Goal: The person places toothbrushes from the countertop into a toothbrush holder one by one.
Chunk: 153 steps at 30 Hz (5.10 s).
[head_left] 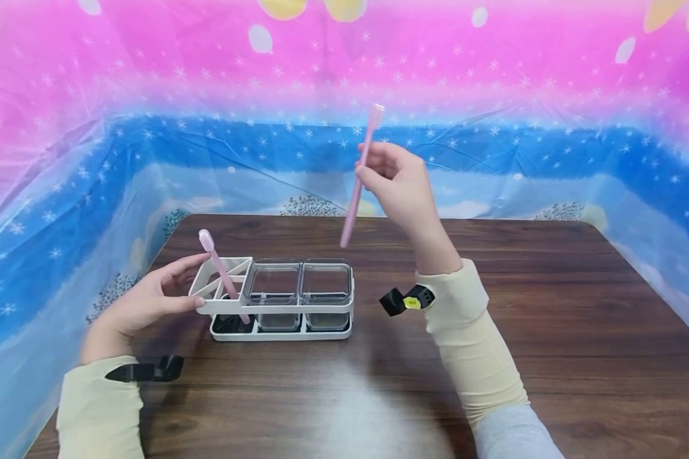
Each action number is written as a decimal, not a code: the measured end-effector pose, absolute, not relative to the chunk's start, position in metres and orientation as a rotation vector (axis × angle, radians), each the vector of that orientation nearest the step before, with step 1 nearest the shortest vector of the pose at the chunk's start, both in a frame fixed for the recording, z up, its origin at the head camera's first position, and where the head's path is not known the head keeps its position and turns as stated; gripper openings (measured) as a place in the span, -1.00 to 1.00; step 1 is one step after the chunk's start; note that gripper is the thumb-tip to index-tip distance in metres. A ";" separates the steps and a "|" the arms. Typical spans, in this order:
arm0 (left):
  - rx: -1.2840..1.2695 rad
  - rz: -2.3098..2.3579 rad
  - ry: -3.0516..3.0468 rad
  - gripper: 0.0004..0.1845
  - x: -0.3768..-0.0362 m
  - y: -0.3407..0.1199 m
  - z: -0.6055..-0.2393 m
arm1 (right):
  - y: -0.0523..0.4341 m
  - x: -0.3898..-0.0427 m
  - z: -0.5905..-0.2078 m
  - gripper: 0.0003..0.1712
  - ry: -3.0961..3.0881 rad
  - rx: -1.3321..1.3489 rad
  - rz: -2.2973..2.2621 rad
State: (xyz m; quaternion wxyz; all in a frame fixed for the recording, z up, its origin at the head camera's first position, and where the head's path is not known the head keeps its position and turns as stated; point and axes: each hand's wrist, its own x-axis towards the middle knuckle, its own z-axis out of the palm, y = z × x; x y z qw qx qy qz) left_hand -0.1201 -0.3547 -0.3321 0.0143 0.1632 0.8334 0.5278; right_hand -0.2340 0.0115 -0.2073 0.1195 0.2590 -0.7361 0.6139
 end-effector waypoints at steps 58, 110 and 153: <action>0.472 1.673 2.590 -0.25 -0.115 -0.352 -0.332 | -0.124 -0.183 -0.298 -0.83 -2.578 1.351 1.202; 0.496 1.658 2.591 -0.23 -0.117 -0.353 -0.334 | 0.040 -0.273 -0.284 -0.55 -2.643 0.640 1.374; 0.523 1.634 2.641 -0.25 -0.116 -0.352 -0.335 | 0.126 -0.331 -0.391 -0.50 -2.997 0.114 1.102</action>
